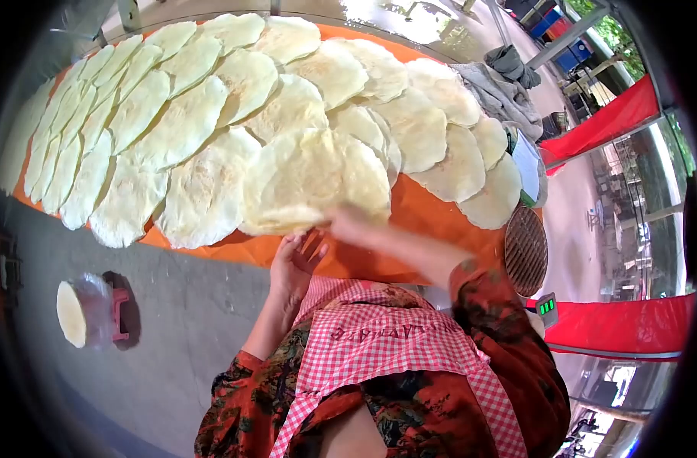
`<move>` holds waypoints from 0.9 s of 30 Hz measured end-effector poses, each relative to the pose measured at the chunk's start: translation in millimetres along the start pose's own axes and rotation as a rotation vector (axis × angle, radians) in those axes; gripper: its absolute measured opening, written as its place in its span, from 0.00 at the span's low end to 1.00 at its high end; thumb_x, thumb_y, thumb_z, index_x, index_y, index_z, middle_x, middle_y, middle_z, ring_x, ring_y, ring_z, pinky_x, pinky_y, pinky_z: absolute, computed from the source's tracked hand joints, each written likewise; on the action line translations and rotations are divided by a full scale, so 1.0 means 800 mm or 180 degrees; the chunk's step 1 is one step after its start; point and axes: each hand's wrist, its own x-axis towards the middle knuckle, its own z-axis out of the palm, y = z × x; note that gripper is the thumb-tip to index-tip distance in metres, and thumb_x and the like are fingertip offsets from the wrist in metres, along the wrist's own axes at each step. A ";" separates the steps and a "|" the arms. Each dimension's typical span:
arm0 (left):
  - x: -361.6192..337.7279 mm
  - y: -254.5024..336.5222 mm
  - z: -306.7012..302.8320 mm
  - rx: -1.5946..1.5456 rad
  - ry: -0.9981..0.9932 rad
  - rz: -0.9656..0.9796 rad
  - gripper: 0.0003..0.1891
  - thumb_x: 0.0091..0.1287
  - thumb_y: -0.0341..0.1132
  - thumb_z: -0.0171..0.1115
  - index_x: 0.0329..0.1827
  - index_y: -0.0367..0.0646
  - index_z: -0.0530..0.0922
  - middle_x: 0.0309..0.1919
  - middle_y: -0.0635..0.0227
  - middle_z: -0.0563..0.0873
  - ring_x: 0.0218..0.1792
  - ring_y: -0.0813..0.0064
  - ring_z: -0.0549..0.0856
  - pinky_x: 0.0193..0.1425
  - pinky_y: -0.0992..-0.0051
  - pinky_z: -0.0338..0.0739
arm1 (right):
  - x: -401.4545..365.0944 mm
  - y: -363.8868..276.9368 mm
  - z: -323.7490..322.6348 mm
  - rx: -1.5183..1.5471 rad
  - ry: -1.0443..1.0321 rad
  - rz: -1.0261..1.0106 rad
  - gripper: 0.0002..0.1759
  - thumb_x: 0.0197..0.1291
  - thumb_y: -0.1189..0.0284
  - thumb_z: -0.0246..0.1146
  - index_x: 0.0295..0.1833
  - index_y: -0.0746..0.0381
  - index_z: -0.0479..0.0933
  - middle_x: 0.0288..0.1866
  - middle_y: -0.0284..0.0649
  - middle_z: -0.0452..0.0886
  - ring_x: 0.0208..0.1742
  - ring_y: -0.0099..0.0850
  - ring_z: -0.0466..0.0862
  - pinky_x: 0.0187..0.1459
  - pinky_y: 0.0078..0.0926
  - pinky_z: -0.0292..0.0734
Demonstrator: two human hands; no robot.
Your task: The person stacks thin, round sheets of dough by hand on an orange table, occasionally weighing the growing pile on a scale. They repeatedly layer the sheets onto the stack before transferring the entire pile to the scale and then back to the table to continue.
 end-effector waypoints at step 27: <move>0.131 -0.034 -0.032 -0.0091 0.0917 -0.0014 0.15 0.71 0.38 0.49 0.54 0.37 0.68 0.52 0.60 0.76 0.53 0.62 0.77 0.61 0.62 0.73 | -0.006 0.148 -0.011 0.0017 0.1979 -0.0038 0.22 0.45 0.68 0.70 0.45 0.66 0.74 0.44 0.47 0.75 0.47 0.44 0.75 0.49 0.36 0.73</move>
